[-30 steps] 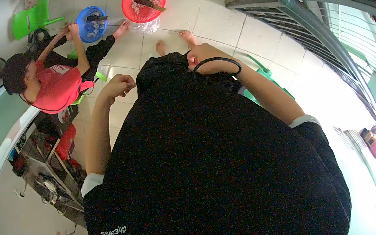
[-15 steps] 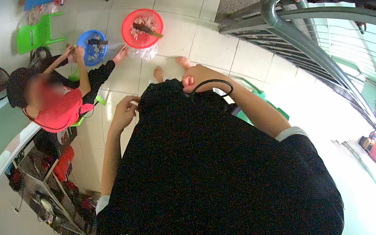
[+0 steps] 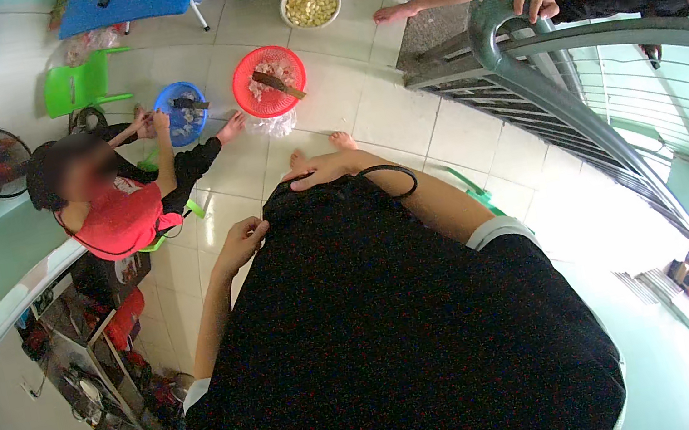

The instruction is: The person peels garlic cloves by hand and using a large knife, then places the peeled cloves into a red plastic basket.

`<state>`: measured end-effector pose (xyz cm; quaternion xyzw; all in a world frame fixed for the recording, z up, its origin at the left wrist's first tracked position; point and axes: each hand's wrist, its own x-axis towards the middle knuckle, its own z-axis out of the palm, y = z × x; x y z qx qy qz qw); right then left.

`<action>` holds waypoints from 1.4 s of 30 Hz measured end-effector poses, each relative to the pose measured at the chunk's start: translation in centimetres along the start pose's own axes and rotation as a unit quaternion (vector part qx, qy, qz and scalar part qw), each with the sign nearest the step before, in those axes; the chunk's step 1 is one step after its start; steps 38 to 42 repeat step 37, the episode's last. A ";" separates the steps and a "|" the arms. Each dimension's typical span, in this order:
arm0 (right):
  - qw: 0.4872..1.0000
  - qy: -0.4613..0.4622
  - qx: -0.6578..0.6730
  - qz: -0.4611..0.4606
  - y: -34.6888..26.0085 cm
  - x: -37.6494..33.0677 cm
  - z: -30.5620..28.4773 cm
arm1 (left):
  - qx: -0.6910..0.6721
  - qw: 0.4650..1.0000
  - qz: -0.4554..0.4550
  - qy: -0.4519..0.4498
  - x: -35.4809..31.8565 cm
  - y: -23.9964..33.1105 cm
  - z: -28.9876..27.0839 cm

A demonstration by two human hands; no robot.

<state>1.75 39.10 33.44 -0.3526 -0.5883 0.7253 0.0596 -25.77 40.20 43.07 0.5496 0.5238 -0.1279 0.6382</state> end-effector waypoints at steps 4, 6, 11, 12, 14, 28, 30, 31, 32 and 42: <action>0.996 0.007 0.071 -0.056 -3.4 -2.2 -0.6 | -0.023 0.996 0.046 0.069 0.0 -1.1 0.8; 0.997 0.001 0.072 -0.026 -4.5 -3.2 -1.1 | -0.032 0.996 0.065 0.059 0.3 -0.5 0.6; 0.996 -0.006 0.088 -0.005 -4.3 -4.4 -2.3 | -0.287 0.946 -0.108 -0.103 1.7 2.9 -2.2; 0.997 0.008 0.069 -0.017 -4.2 -4.3 -2.5 | -0.319 0.938 -0.107 -0.086 2.1 3.1 -2.4; 0.998 0.024 0.047 -0.026 -2.8 -4.4 -3.1 | -0.288 0.948 -0.107 -0.081 3.0 6.6 -2.3; 0.938 0.084 0.337 -0.020 -1.3 -3.9 -6.8 | -0.007 0.999 -0.047 0.025 9.6 14.1 -3.5; 0.965 0.100 0.244 0.000 -2.2 -2.0 -8.0 | 0.031 0.999 0.009 0.025 10.8 13.8 -3.5; 0.981 0.123 0.147 0.016 -2.8 -1.3 -8.6 | 0.059 0.991 0.038 0.116 12.6 12.2 -2.6; 0.984 0.118 0.133 0.004 -4.0 -0.2 -9.9 | 0.085 0.974 0.068 0.197 12.9 12.0 -2.2; 0.977 0.116 0.166 0.067 -5.2 2.7 -16.4 | -0.080 0.960 0.192 0.188 13.9 13.7 -6.7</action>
